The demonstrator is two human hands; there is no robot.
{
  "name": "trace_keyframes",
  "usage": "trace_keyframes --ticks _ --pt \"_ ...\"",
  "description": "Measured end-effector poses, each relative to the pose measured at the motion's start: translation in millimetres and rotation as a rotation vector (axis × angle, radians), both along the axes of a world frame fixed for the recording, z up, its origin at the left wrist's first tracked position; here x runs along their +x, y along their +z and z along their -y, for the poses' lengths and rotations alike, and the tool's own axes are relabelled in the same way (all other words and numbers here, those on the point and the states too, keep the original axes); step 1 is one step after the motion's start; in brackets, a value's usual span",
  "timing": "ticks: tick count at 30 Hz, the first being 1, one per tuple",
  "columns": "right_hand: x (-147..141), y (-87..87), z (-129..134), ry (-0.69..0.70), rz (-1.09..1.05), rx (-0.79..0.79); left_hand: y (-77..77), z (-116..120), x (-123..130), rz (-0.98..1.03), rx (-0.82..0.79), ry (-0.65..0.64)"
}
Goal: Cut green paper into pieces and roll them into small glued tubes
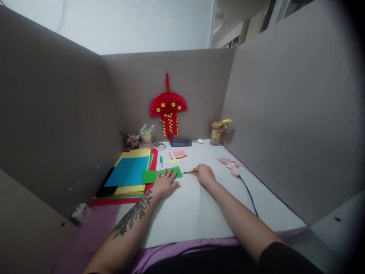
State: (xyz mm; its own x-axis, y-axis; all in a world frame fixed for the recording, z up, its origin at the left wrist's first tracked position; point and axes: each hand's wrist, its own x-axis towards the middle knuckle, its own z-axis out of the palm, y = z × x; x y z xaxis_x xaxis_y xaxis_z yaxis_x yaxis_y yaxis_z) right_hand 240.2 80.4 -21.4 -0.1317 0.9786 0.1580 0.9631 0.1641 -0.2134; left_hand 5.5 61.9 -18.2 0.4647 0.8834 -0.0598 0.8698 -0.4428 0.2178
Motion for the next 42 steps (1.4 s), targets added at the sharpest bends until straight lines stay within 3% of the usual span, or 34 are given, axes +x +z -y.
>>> trace_keyframes --ticks 15,23,42 --pt "-5.5 -0.6 8.1 0.08 -0.043 -0.023 -0.1 -0.8 -0.4 -0.003 0.009 -0.002" --pt "4.6 3.6 8.6 -0.02 -0.027 0.01 3.0 0.0 0.5 -0.002 -0.015 0.006" --pt "-9.9 -2.1 8.1 0.068 -0.041 0.001 -1.1 -2.1 -1.2 -0.002 -0.002 -0.012"
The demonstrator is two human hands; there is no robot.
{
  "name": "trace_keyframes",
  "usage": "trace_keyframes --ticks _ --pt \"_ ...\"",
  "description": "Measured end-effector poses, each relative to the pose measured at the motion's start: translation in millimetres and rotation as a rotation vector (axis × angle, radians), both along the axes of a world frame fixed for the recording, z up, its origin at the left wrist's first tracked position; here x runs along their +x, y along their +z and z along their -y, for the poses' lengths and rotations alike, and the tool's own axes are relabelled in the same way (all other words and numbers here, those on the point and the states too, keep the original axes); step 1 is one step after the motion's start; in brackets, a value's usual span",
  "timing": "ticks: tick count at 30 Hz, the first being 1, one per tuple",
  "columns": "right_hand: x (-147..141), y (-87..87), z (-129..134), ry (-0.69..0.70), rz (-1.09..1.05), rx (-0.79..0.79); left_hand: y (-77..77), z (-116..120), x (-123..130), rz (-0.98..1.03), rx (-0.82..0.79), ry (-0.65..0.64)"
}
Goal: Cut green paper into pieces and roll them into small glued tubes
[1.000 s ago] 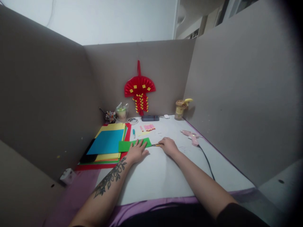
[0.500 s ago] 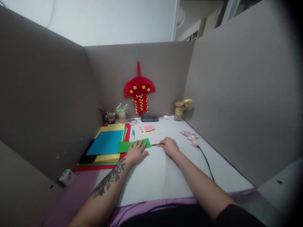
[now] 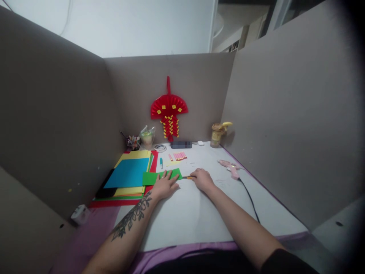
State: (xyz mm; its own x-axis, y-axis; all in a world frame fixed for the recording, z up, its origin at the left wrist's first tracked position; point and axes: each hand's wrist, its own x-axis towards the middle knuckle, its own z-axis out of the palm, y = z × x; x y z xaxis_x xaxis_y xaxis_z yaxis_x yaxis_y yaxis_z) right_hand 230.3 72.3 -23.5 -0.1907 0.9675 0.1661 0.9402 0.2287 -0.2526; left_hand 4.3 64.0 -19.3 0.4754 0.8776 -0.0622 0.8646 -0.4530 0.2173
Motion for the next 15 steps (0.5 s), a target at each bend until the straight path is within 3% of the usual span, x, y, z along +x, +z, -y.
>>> trace_keyframes --ticks 15 --pt "-4.1 4.8 5.1 0.003 0.033 -0.004 2.7 2.0 1.2 -0.082 0.023 0.013"
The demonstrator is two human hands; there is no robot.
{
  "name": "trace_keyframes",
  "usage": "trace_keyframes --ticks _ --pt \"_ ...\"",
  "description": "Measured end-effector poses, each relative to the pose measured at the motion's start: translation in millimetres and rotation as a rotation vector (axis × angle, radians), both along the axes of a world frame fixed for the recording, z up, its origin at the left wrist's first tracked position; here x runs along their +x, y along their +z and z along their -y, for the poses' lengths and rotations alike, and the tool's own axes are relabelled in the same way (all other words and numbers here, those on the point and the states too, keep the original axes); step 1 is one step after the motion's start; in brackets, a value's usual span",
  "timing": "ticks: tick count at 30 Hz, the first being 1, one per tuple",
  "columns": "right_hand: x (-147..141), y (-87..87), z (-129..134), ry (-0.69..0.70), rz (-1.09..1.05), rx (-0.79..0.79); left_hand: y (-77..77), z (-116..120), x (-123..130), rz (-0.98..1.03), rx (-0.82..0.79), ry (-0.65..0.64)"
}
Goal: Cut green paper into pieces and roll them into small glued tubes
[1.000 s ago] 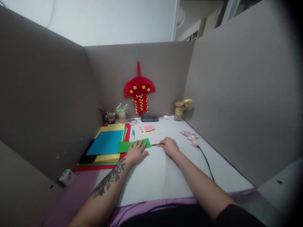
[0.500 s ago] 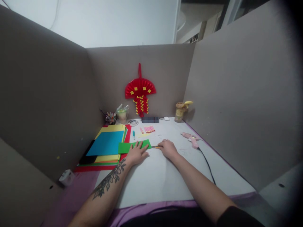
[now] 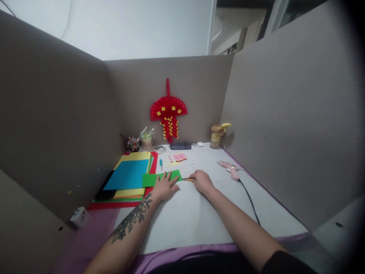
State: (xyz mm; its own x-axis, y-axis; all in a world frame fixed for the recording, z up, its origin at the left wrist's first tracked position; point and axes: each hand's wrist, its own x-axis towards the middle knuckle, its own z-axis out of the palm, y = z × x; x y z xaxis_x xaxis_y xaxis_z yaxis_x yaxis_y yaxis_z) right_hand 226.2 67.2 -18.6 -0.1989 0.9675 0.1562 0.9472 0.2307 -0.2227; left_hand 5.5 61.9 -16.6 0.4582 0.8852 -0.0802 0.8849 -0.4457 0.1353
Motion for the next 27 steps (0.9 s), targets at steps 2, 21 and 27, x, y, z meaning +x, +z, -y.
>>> trace_keyframes --ticks 2,21,27 --pt "-0.5 0.9 0.2 0.004 -0.001 -0.008 -0.9 -0.6 0.2 0.0 0.003 0.001" --pt "-0.3 6.6 3.9 0.03 0.001 -0.065 0.2 0.3 1.2 0.013 0.015 0.015" --pt "1.9 2.0 3.4 0.031 -0.02 -0.042 0.6 2.3 4.9 0.001 0.014 0.043"
